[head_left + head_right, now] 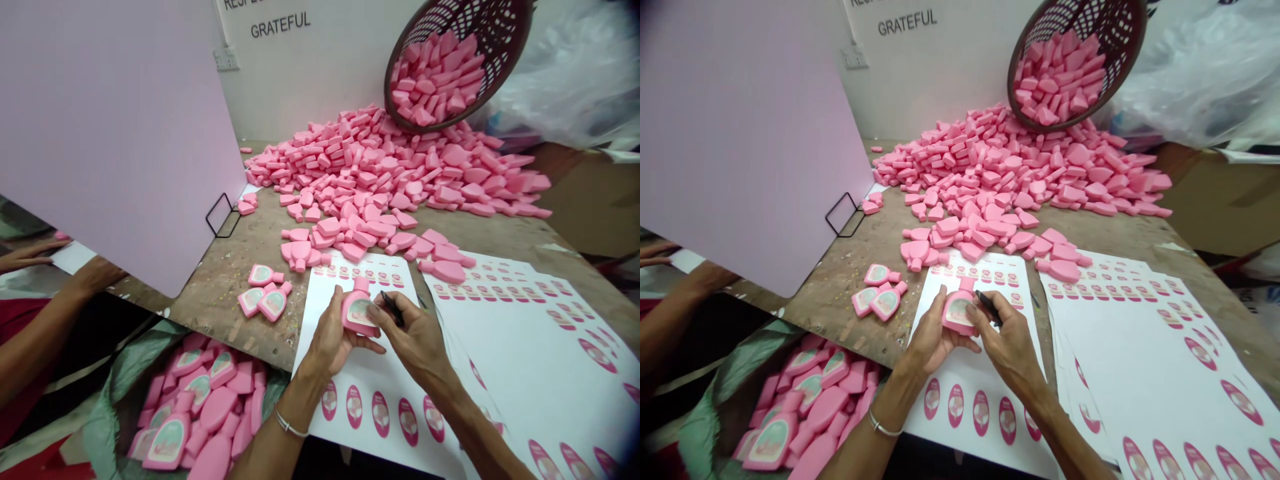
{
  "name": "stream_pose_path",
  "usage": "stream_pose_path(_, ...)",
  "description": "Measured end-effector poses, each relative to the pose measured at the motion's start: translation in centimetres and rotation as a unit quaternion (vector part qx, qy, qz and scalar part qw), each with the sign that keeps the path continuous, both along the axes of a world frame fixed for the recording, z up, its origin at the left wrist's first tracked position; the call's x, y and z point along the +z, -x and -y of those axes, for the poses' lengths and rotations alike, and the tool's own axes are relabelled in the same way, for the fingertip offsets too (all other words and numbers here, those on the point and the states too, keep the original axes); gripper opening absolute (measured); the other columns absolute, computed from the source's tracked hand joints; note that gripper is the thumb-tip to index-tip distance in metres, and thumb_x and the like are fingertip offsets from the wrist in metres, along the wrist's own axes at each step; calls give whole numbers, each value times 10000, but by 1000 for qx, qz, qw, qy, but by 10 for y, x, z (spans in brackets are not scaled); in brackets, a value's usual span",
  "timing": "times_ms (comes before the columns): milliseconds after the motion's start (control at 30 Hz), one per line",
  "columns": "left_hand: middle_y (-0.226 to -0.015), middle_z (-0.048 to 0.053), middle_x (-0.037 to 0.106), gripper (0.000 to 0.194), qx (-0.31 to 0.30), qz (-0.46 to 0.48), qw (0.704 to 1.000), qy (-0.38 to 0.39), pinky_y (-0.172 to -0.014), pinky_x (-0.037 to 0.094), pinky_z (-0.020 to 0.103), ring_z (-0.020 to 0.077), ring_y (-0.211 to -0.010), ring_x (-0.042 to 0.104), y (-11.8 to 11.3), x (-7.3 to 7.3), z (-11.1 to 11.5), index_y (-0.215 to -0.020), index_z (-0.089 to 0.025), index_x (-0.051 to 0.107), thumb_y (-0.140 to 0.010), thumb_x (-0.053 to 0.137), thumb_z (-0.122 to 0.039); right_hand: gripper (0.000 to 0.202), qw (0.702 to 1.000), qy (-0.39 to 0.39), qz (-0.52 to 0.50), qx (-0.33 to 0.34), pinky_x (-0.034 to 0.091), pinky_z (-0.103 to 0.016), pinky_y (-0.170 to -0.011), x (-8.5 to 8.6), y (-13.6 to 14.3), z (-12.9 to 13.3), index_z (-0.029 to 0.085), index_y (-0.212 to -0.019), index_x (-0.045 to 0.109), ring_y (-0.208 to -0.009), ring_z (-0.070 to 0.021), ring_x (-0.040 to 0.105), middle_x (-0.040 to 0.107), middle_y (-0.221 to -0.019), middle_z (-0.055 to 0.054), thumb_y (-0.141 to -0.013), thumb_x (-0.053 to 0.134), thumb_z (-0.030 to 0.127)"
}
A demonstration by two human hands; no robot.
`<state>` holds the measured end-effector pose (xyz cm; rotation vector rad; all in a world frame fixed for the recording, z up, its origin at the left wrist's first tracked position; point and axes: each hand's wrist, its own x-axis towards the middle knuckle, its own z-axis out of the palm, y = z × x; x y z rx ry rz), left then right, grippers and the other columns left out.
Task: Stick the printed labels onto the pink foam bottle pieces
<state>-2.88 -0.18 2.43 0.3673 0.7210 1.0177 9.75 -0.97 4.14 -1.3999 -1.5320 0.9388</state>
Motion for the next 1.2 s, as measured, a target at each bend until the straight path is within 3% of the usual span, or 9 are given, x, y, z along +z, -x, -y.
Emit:
stream_pose_path(200, -750, 120, 681, 557, -2, 8, 1000, -17, -599, 583, 367, 193, -643, 650, 0, -1, 0, -981, -61, 650, -933, 332, -516, 230, 999, -11, 29, -15, 432, -253, -591, 1, 3, 2, 201, -804, 561, -646, -138, 534, 595, -715, -1, -835, 560, 429)
stream_pose_path(567, -818, 116, 682, 556, -22, 19, 999, -33, -657, 581, 396, 211, -723, 656, 0, 1, 0, -1001, -94, 645, -880, 410, -583, 220, 998, -23, 49, -18, 431, -260, -570, 3, 4, 1, 209, -804, 552, -610, -138, 513, 580, -684, -5, -845, 527, 423)
stream_pose_path(733, -889, 58, 637, 369, -34, -24, 992, -119, -663, 581, 352, 164, -729, 630, 4, 5, 4, -1055, -153, 573, -764, 694, -345, 196, 998, -24, 49, -17, 420, -256, -557, 2, 1, -1, 204, -820, 559, -595, -130, 506, 571, -669, 8, -842, 534, 397)
stream_pose_path(900, -905, 32, 586, 333, -35, -32, 988, -146, -662, 581, 333, 115, -700, 586, 6, 5, 8, -1079, -164, 541, -780, 664, -243, 229, 999, -9, 34, -15, 439, -271, -594, -1, 0, -2, 206, -835, 568, -635, -142, 533, 591, -713, -3, -846, 551, 434)
stream_pose_path(1067, -941, 57, 597, 309, -30, -42, 985, -165, -653, 573, 304, 150, -770, 610, 5, 3, 9, -1085, -161, 552, -796, 628, -237, 230, 970, -147, 178, -75, 444, -349, -710, -3, 4, 1, 205, -845, 583, -774, -216, 557, 613, -792, -66, -850, 547, 433)
stream_pose_path(1133, -935, 62, 605, 290, -31, -37, 986, -162, -654, 571, 307, 169, -794, 621, 7, 2, 9, -1069, -159, 550, -796, 621, -227, 289, 946, -193, 236, -107, 437, -385, -758, -3, 1, -1, 199, -950, 594, -844, -254, 560, 625, -885, -103, -835, 563, 463)
stream_pose_path(1200, -938, 69, 605, 264, -34, -25, 987, -155, -673, 573, 333, 181, -805, 627, 10, 2, 10, -1050, -151, 549, -800, 613, -207, 487, 938, -185, 250, -155, 437, -409, -787, -2, -7, -5, 198, -1148, 547, -888, -273, 566, 615, -1019, -128, -784, 612, 515)
